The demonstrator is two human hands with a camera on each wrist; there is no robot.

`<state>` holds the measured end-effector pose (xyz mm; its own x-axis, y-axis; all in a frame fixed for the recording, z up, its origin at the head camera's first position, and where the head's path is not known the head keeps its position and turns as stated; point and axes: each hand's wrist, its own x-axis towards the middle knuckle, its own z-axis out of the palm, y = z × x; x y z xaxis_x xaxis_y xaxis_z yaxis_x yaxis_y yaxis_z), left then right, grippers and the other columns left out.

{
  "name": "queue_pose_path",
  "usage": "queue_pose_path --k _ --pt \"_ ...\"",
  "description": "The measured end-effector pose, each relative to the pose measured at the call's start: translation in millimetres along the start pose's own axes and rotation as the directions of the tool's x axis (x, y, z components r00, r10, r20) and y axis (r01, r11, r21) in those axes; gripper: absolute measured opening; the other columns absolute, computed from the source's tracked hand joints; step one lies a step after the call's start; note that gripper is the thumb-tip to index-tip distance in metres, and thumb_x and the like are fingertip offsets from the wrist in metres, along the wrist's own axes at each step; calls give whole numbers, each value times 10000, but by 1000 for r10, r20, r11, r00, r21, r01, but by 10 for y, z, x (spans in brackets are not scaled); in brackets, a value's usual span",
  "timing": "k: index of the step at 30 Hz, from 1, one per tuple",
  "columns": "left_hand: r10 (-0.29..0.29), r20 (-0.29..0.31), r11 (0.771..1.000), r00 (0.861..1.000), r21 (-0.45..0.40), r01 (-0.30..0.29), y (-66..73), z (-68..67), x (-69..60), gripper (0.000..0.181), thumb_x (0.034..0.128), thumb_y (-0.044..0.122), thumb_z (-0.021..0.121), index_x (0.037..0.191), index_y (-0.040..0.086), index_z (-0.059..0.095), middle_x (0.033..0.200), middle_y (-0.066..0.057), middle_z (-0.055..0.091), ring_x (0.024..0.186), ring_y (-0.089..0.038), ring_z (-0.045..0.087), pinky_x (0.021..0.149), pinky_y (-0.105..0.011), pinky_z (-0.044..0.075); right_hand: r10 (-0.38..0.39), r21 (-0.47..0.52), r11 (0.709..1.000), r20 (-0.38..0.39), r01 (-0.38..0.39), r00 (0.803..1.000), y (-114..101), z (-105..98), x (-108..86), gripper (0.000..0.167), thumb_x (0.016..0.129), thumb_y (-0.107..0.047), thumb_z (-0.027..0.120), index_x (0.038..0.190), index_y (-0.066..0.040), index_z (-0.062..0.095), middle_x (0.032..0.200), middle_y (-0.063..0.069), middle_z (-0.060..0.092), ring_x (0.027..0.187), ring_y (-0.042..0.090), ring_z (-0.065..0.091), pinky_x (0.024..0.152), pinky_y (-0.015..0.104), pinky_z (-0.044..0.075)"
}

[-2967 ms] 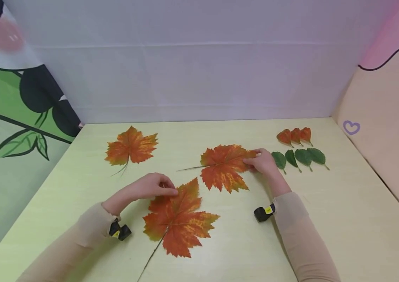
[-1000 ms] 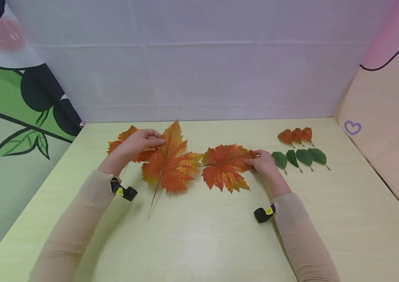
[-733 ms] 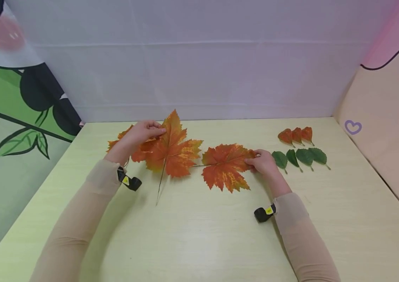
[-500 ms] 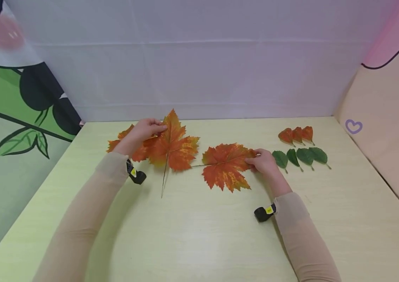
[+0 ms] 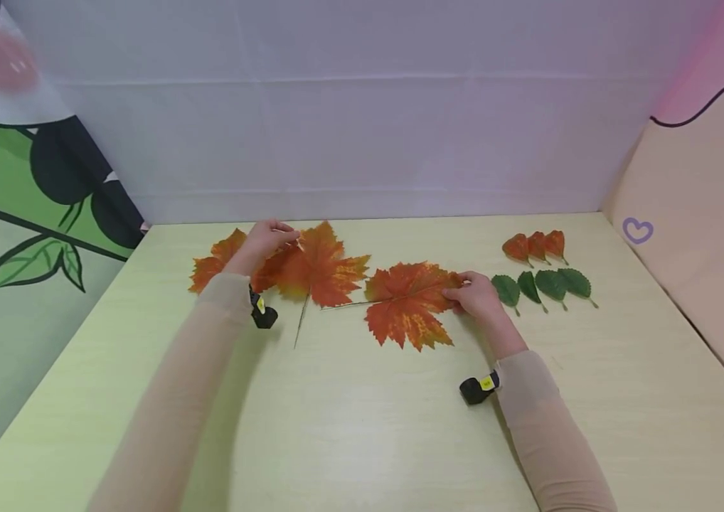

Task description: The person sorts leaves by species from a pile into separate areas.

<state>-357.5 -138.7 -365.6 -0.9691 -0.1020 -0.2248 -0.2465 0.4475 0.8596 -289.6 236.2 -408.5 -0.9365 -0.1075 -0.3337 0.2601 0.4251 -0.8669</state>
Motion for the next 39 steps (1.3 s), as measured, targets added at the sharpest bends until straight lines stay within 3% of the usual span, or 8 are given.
queue_pose_path --k 5,10,13,18,26,28,34,39 --pt "-19 -2 1000 1000 3 19 -30 14 -21 445 884 228 585 1256 27 448 1186 -161 558 1093 -307 494 929 -426 394 4 18 1000 -3 -4 1000 -26 3 -4 626 899 -129 555 1393 67 224 940 73 526 616 16 568 609 181 485" --pt "20 40 984 999 177 -27 -36 88 -36 464 856 252 622 1227 18 470 1194 -173 506 1049 -316 503 907 -417 410 8 25 1000 2 -8 1000 -34 -2 -7 637 898 -126 556 1394 73 209 865 26 534 616 26 567 607 185 486" --pt "41 81 957 996 284 -62 -45 142 -43 504 841 290 638 1220 8 464 1190 -178 502 1020 -308 509 887 -409 421 9 22 1000 4 -9 1000 -35 -3 -8 638 900 -128 553 1395 74 204 937 72 523 620 24 567 611 184 486" --pt "14 126 912 992 406 -64 -71 223 -55 597 807 353 665 1233 2 440 1223 -172 477 1021 -307 503 880 -407 431 14 11 1000 3 -14 1000 -36 5 -14 647 904 -128 547 1398 81 186 1096 192 489 603 11 564 610 188 487" --pt "54 66 792 996 605 -83 -52 333 -55 616 769 387 689 1197 -16 506 1180 -183 503 1060 -334 463 907 -431 388 -8 -20 1000 -3 8 1000 -54 -16 -42 626 897 -128 552 1393 67 225 1222 259 427 631 15 564 646 207 491" --pt "49 53 775 997 628 -71 -35 352 -65 609 768 397 688 1184 -12 512 1164 -186 500 1046 -335 465 891 -437 391 -20 -52 998 -10 19 1000 -78 -39 -49 613 891 -136 558 1383 63 253 1225 258 427 681 28 556 683 215 484" --pt "32 9 774 999 632 -31 8 372 -99 576 777 395 679 1128 -21 489 1138 -199 471 1040 -353 440 890 -453 369 -67 -77 995 -1 67 998 -239 -155 -10 560 910 -113 500 1385 49 252 1293 291 381 927 239 563 885 372 459" --pt "9 -14 785 1000 620 2 -4 376 -106 569 795 393 664 1131 -12 445 1158 -198 441 1079 -364 406 926 -472 327 -93 -181 979 -3 91 996 -427 -263 121 537 912 -112 468 1396 12 270 1301 277 381 1068 364 484 938 465 395"
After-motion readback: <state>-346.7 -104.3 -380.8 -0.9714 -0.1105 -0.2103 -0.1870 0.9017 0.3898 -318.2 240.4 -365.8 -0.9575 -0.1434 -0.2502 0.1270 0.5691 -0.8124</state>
